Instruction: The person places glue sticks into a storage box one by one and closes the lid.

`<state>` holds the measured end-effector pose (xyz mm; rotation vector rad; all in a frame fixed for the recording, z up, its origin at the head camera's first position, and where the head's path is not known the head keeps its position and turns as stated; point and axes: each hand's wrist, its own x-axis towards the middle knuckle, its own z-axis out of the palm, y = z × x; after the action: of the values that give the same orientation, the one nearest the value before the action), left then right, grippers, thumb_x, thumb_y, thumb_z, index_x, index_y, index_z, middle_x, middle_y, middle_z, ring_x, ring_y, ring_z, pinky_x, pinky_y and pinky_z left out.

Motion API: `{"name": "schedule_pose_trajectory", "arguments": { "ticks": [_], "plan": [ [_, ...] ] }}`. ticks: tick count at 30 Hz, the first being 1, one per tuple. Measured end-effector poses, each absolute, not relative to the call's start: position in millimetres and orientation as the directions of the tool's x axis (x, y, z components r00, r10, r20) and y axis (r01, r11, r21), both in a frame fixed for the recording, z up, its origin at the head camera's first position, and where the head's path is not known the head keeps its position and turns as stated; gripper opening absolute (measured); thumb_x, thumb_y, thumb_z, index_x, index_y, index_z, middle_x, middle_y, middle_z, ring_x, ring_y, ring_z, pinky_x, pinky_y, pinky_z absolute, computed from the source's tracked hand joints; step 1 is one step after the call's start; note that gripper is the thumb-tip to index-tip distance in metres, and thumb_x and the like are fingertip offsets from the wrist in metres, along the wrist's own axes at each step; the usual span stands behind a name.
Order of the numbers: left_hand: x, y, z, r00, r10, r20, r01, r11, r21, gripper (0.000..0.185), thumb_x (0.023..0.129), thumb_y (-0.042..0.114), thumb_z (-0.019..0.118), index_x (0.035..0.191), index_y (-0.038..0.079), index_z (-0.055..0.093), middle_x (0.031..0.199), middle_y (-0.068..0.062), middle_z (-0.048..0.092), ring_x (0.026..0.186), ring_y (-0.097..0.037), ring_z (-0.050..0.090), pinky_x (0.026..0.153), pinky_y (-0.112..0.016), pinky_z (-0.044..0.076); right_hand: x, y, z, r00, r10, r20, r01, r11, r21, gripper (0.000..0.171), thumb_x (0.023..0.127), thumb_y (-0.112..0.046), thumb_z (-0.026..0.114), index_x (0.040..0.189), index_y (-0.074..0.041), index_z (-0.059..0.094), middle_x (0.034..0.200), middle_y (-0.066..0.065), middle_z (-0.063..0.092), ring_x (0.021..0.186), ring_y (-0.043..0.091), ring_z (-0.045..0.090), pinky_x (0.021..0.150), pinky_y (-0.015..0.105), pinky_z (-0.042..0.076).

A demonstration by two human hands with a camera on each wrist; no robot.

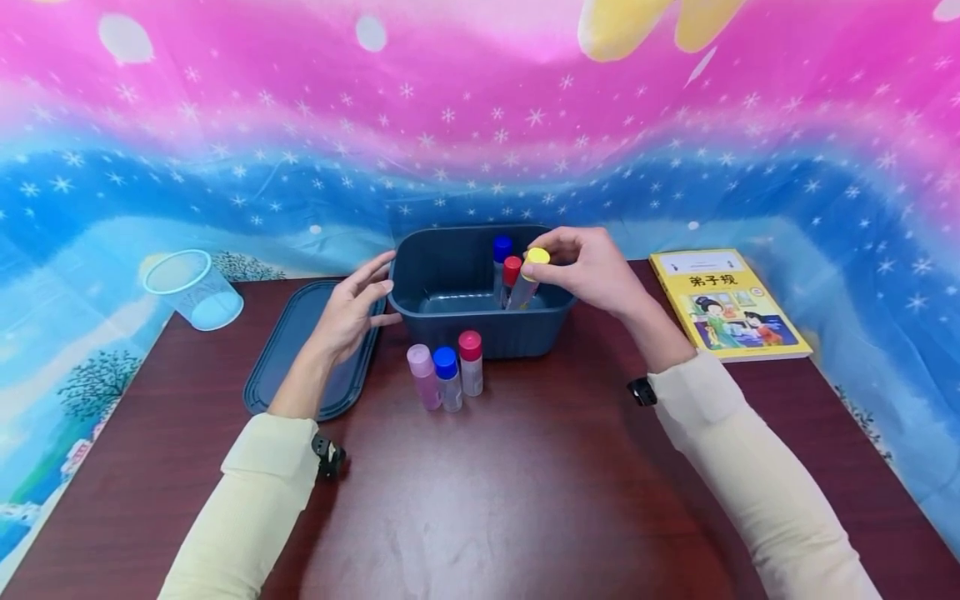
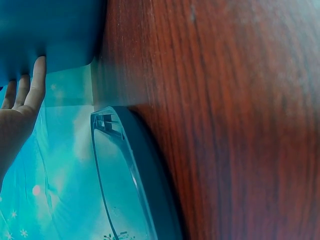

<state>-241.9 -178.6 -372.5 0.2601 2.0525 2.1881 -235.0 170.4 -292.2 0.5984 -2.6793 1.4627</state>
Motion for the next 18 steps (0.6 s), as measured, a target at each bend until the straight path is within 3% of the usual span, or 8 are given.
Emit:
{"name": "schedule_pose_trajectory", "arguments": {
  "ticks": [18],
  "plan": [
    [-241.8,-179.1,-371.6,-0.975,0.219,0.037,0.024,-0.060,0.998,0.052,0.106,0.017,0.053,0.157,0.020,0.042,0.163,-0.014,0.024,0.149,-0.030,0.027,0.097,-0.058,0.050,-240.7,159.3,-293.4,-0.917,-0.385,0.107,-0.336,0.599,-0.727,0.029,0.090,-0.020,0.080,0.113,-0.004,0.074,0.103,0.008,0.073,0.096,0.023,0.067,0.080,0.040,0.058]
  ]
}}
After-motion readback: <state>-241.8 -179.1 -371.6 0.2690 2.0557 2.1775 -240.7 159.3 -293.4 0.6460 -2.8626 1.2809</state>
